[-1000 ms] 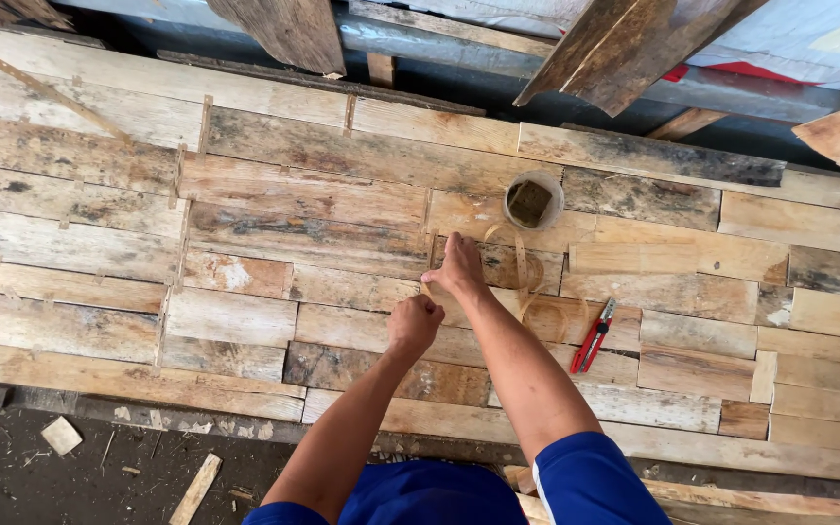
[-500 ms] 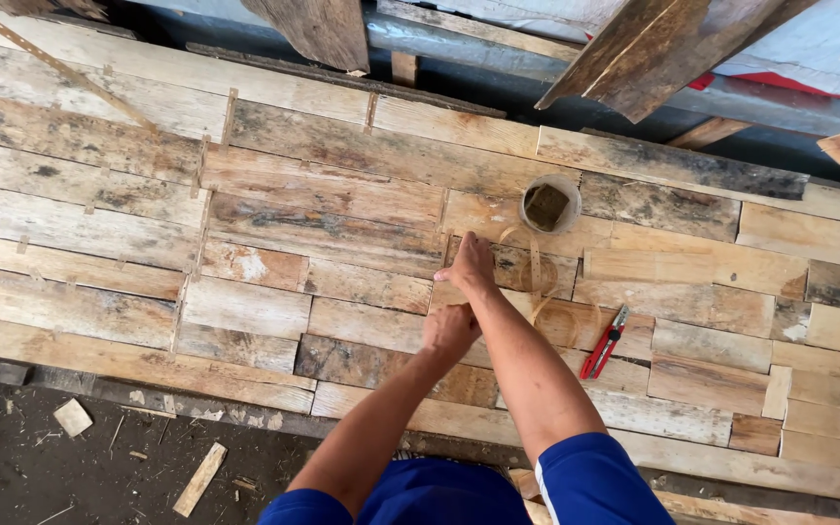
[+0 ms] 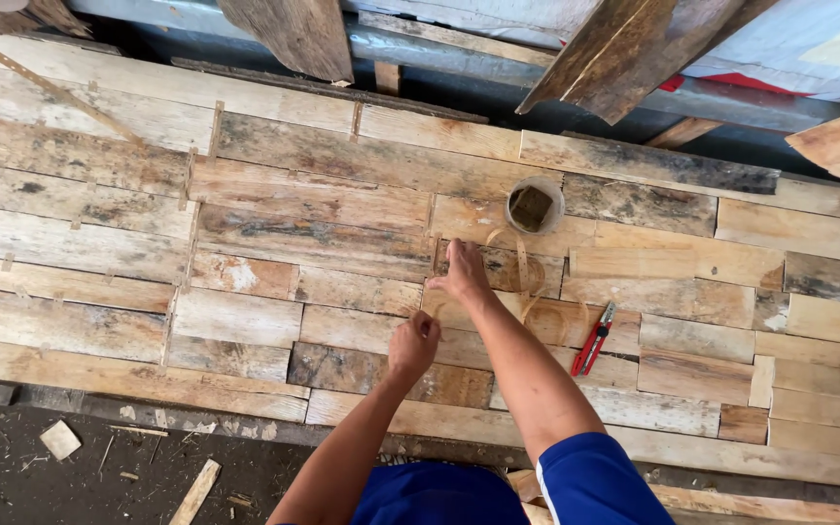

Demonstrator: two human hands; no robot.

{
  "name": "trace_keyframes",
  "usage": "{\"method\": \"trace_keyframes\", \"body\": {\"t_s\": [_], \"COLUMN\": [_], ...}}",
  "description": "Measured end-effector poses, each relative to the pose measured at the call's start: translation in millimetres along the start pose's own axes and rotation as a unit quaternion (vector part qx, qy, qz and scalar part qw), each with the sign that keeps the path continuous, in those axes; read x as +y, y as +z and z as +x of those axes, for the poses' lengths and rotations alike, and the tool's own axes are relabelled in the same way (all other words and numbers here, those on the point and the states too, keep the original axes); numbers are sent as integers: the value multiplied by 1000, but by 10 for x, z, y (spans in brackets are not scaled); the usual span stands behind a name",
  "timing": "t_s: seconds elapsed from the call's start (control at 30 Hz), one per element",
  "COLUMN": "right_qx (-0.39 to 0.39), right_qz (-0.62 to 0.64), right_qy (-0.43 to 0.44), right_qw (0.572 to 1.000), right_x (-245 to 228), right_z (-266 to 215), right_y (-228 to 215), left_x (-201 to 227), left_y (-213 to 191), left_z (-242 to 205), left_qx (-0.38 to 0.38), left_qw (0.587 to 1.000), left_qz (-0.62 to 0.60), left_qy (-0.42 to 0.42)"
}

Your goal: Apply thin strips of wood veneer to a larger surface to create a decorative pattern.

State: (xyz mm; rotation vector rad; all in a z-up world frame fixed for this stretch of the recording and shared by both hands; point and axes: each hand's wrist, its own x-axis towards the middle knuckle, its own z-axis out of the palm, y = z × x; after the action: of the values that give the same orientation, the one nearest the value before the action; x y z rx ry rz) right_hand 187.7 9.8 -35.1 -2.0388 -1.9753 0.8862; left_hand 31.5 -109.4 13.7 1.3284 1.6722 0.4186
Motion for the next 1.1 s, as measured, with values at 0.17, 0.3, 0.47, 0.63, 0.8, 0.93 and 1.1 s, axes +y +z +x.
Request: {"method": "trace_keyframes", "body": {"t_s": [0.17, 0.3, 0.47, 0.63, 0.8, 0.93, 1.1], "right_qx": [31, 57, 104, 102, 31, 1, -41], "right_qz": [4, 25, 32, 61, 55, 32, -64], "right_qy": [-13, -22, -34, -3, 107, 157, 177], "right_qw": [999, 998, 993, 993, 992, 987, 981], "right_x": [-102, 21, -85, -91, -172, -172, -248], "right_z": [-88, -95, -207, -153, 66, 221, 310], "right_y": [-93, 53, 27, -44, -186, -141, -281], "left_x": [-260, -178, -233, -154, 55, -59, -32], "left_y": [11, -142, -118, -139, -298, -256, -291], "left_z": [105, 82, 79, 78, 134, 433, 650], "left_qx": [42, 35, 49, 42, 67, 76, -32], "left_qw": [998, 994, 989, 987, 989, 972, 955], "left_qz": [-43, -100, -138, -153, 12, 30, 174], "left_qy": [15, 14, 9, -6, 128, 221, 238]}}
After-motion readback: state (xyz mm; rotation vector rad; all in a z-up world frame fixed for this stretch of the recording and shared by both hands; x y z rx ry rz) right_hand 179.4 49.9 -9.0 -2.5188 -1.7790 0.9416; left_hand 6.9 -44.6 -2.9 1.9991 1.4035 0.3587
